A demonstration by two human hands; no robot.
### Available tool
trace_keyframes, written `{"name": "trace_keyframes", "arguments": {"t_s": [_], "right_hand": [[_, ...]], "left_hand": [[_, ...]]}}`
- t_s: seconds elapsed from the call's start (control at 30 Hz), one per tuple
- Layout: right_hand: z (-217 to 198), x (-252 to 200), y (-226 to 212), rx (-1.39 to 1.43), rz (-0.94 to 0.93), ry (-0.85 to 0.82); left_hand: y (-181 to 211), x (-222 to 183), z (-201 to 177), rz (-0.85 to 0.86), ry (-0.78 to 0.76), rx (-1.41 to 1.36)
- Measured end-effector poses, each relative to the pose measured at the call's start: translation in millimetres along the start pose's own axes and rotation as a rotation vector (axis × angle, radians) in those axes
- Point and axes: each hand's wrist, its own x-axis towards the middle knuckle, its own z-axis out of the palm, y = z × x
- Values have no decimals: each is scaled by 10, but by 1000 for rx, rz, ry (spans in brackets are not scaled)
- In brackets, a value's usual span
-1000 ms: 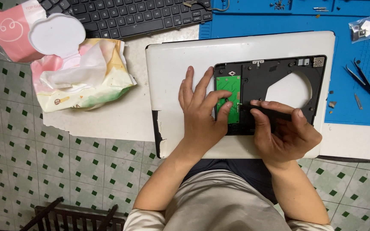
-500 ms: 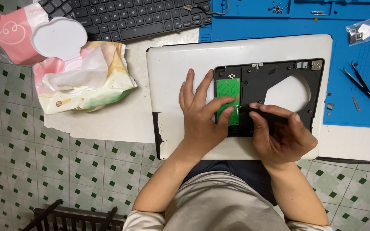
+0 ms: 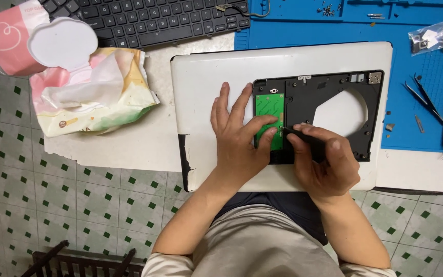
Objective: Cleaning and inspecting a small electronic screen assembly using a cotton swab and a cleaning cloth at a repair bench.
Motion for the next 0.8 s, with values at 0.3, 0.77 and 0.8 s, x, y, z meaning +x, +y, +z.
{"name": "trace_keyframes", "arguments": {"t_s": [0.3, 0.77, 0.8], "right_hand": [[-6, 109, -9, 159, 49, -104], [-60, 195, 21, 43, -44, -152], [-66, 189, 48, -21, -72, -126]], "left_hand": [[19, 8, -24, -18, -20, 1], [33, 21, -43, -18, -8, -17], [32, 26, -48, -19, -15, -23]]}}
